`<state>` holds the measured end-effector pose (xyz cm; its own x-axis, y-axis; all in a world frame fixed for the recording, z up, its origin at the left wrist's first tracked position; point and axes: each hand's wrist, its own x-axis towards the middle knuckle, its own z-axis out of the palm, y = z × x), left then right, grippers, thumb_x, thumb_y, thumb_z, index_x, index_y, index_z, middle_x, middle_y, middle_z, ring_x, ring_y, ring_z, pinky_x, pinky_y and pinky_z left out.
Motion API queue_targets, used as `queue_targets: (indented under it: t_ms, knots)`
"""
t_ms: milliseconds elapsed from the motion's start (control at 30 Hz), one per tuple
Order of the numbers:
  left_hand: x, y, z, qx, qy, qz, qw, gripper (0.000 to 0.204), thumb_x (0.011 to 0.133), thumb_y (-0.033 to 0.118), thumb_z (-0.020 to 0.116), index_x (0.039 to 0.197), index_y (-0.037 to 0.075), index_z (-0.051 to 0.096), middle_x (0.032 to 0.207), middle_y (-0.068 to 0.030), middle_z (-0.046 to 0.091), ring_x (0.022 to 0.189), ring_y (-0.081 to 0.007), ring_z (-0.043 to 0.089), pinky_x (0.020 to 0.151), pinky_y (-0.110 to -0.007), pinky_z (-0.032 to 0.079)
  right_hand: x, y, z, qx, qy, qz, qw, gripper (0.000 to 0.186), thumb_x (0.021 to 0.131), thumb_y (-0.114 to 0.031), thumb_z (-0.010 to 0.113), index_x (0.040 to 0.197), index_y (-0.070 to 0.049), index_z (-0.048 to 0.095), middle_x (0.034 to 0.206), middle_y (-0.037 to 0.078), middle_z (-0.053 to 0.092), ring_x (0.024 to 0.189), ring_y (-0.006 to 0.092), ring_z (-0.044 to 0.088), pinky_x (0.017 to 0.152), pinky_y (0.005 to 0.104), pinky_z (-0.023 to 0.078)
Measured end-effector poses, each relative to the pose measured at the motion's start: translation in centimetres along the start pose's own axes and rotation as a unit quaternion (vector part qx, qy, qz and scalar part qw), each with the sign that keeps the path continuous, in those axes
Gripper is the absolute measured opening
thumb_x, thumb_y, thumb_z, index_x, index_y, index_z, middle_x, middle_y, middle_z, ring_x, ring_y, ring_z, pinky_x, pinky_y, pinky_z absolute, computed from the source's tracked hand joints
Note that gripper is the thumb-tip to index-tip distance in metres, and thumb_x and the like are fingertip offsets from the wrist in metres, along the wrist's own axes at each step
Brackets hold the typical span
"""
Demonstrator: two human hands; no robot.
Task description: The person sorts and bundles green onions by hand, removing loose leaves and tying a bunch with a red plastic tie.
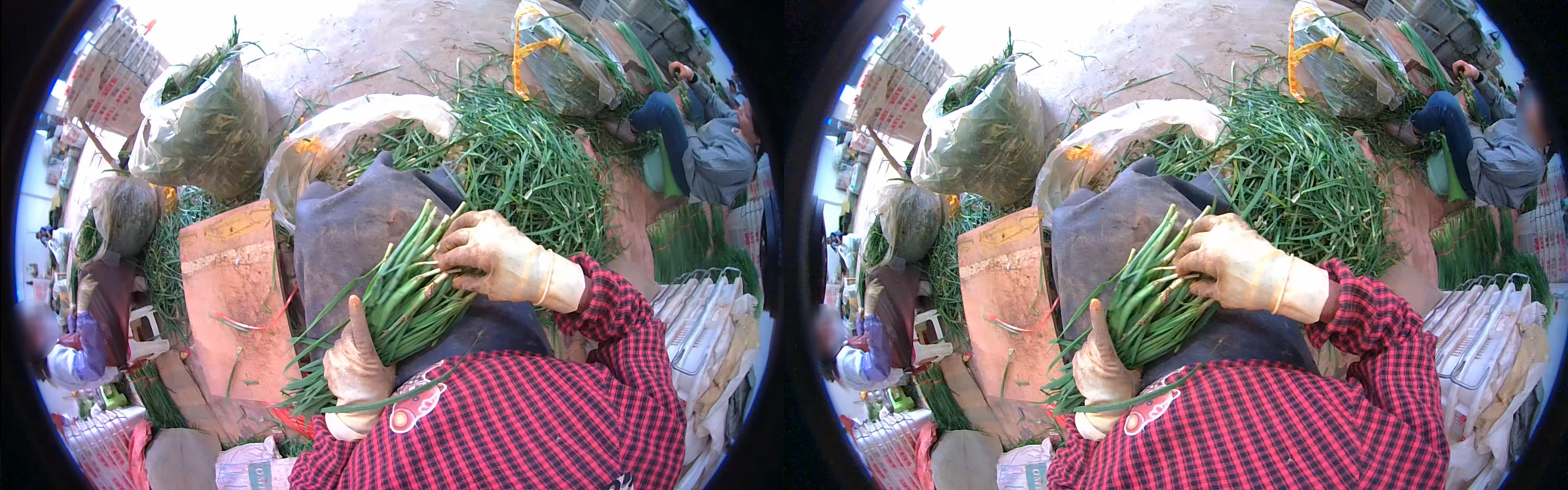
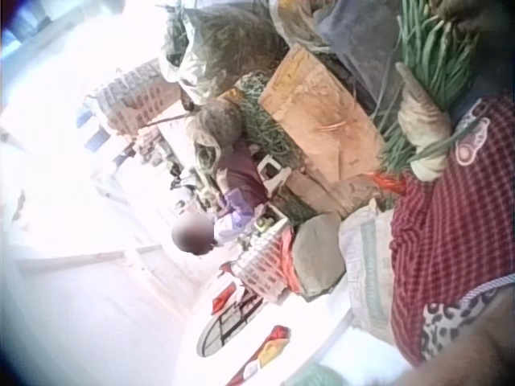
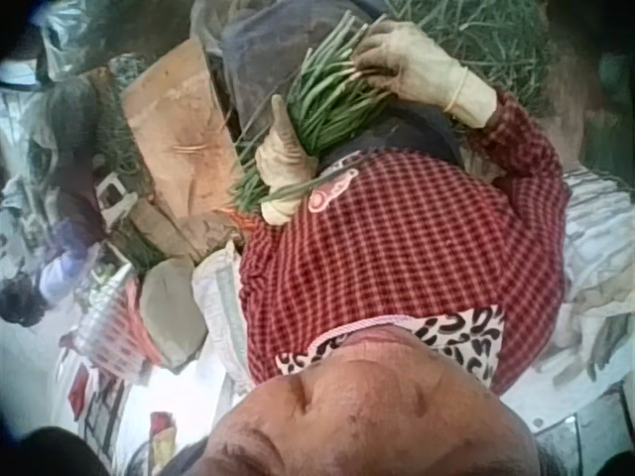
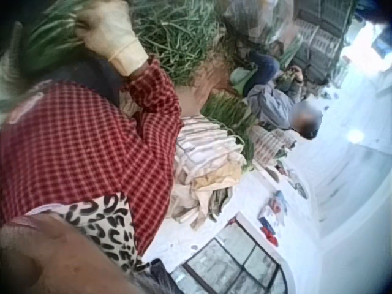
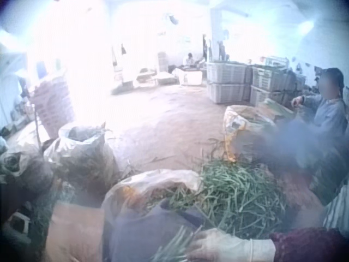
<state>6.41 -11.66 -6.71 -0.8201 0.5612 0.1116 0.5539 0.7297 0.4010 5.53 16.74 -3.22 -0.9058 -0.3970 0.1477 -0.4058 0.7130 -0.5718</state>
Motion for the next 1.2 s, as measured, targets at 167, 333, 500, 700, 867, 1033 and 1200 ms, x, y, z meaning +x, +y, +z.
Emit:
queue_targets:
  t_ms: [167,333,500,700,867,1033,1200]
  knots:
    - [-0.1,-0.1,-0.1,-0.006,-0.009,0.009,1.000,0.122,0.056,0.004,0.079,0.152,0.005,0.003,0.093,-0.0178,0.062,0.072,-0.0379,0.062,0.060,-0.049,0.047,-0.5,-1.0,1.0,-0.053,0.015,0.021,0.998,0.016,0.070,-0.017,0.073,0.083,-0.008,0.067,0.090,0.003,0.068,0.094,0.0279,0.062,0.081,0.0425,0.049]
    - [0.1,0.4,-1.1,0.045,-0.043,0.006,0.998,0.124,0.054,0.003,0.077,0.151,-0.001,0.000,0.087,-0.0151,0.058,0.072,-0.0352,0.061,0.062,-0.048,0.047,-2.2,0.5,1.5,-0.351,0.145,0.054,0.924,0.013,0.067,-0.010,0.061,0.080,-0.011,0.064,0.073,0.004,0.062,0.074,0.0228,0.062,0.068,0.0359,0.049]
    - [0.5,0.5,-0.6,0.041,-0.054,0.007,0.998,0.122,0.056,0.004,0.076,0.151,0.000,-0.001,0.092,-0.0155,0.059,0.071,-0.0347,0.061,0.061,-0.047,0.047,-5.9,6.0,-5.1,-0.493,0.156,0.271,0.812,0.020,0.077,-0.011,0.067,0.098,-0.013,0.070,0.077,0.006,0.066,0.076,0.0232,0.065,0.071,0.0355,0.053]
    - [0.1,0.1,-0.6,0.044,-0.045,0.015,0.998,0.120,0.058,0.005,0.076,0.151,0.001,0.000,0.092,-0.0159,0.059,0.069,-0.0342,0.061,0.059,-0.048,0.047,2.7,-1.6,0.7,-0.156,-0.051,0.032,0.986,0.021,0.078,-0.033,0.069,0.085,-0.013,0.071,0.076,0.005,0.067,0.087,0.0245,0.064,0.079,0.0397,0.050]
    - [0.4,0.6,-0.8,0.034,-0.047,-0.013,0.998,0.123,0.056,0.003,0.078,0.152,0.006,0.003,0.086,-0.0172,0.061,0.073,-0.0374,0.062,0.063,-0.049,0.047,3.3,-1.8,0.7,-0.186,-0.107,-0.024,0.976,0.014,0.076,-0.026,0.064,0.073,-0.014,0.070,0.074,0.004,0.067,0.083,0.0225,0.064,0.074,0.0384,0.048]
    - [-0.1,0.0,-0.7,0.033,-0.040,-0.005,0.999,0.118,0.059,0.003,0.073,0.153,0.004,0.001,0.096,-0.0150,0.059,0.071,-0.0344,0.062,0.060,-0.049,0.048,1.3,1.6,-0.1,-0.430,-0.010,0.048,0.901,0.005,0.070,-0.018,0.063,0.067,-0.015,0.066,0.069,0.004,0.065,0.067,0.0211,0.063,0.059,0.0368,0.049]
    - [0.4,0.4,-0.4,0.020,-0.039,0.000,0.999,0.117,0.060,0.002,0.072,0.153,0.006,0.001,0.098,-0.0158,0.060,0.070,-0.0349,0.062,0.060,-0.049,0.048,-3.4,6.2,-6.4,-0.438,0.051,0.293,0.849,0.013,0.079,-0.014,0.067,0.091,-0.012,0.071,0.085,0.008,0.069,0.083,0.0264,0.066,0.079,0.0398,0.050]
